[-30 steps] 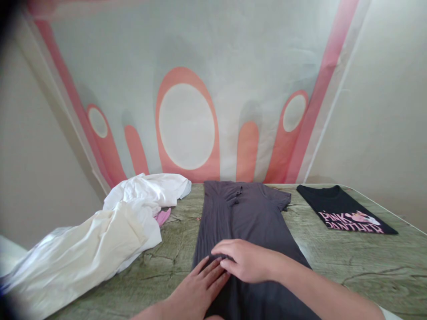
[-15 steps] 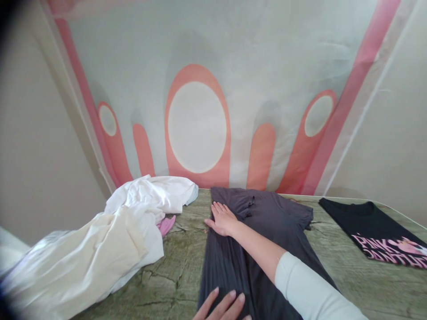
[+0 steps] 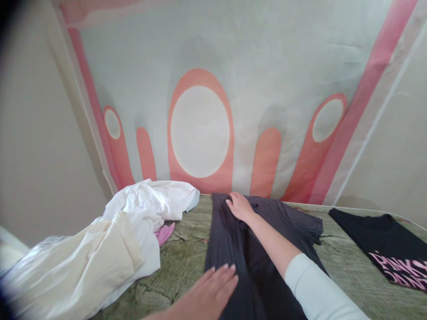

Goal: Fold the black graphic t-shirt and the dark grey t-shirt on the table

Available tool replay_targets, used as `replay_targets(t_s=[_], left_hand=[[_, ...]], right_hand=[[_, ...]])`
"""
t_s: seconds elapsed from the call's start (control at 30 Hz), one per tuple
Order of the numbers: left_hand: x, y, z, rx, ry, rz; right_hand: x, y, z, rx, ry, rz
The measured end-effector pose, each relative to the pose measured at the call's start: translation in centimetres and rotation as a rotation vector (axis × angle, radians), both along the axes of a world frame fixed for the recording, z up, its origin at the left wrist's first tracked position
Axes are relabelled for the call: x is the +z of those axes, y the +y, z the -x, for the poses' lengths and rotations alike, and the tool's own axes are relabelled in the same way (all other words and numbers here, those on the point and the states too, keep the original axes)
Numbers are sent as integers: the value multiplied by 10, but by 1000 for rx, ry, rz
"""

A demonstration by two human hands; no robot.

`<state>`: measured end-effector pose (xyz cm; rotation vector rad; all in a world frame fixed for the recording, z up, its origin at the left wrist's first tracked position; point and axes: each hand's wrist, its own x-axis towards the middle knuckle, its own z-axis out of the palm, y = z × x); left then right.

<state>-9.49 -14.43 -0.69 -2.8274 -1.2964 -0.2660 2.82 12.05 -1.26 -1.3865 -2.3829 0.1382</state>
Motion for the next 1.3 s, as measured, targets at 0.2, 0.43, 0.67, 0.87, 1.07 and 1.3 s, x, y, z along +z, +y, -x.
replay_targets(t_s=[0.2, 0.43, 0.67, 0.87, 1.07, 1.3], left_hand=[[21, 119, 4, 450, 99, 171], [-25, 180, 7, 641, 47, -27], [-30, 176, 7, 645, 30, -61], [-31, 172, 5, 725, 20, -45], [-27, 169, 0, 808, 11, -7], [-23, 165, -2, 832, 7, -17]], right_hand=[[-8, 10, -45, -280, 7, -8], [-32, 10, -52, -374, 107, -55], [-27, 22, -58, -177, 330, 37], [-14, 27, -63, -224, 205, 23], [4, 40, -15, -186, 64, 20], [13, 59, 74, -64, -18, 71]])
